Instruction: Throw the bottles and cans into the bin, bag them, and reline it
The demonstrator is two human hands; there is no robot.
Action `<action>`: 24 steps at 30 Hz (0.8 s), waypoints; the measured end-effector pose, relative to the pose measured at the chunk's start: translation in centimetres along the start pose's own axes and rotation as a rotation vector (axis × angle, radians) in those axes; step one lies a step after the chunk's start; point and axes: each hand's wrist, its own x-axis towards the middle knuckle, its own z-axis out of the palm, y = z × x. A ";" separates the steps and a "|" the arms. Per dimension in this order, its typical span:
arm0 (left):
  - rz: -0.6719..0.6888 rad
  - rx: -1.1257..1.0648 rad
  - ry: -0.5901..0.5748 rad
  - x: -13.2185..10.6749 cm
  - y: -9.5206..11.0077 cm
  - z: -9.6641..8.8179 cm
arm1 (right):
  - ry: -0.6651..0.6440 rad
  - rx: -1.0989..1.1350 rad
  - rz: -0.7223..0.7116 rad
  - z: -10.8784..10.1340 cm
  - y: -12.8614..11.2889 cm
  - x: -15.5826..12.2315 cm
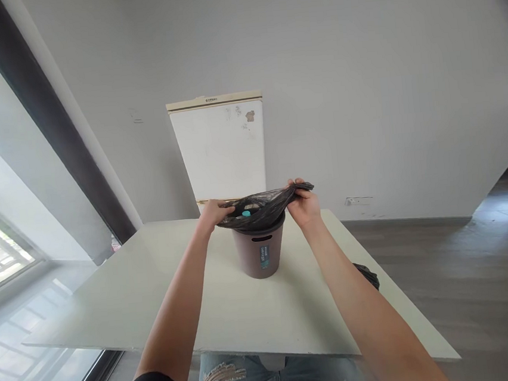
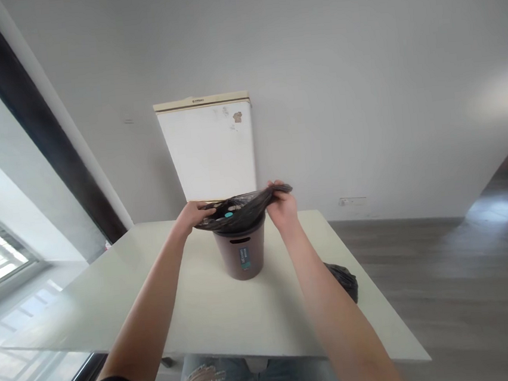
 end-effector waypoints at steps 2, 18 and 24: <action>0.009 -0.006 0.017 0.0 0.5 0.0 | -0.002 0.031 0.003 0.0 -0.1 -0.2; -0.101 -0.623 0.019 -1.3 0.0 -5.4 | 0.206 0.065 0.005 -4.1 -0.8 -0.4; -0.053 -0.465 0.076 -3.5 -4.6 -4.8 | 0.089 -0.058 -0.010 -5.9 0.4 -3.6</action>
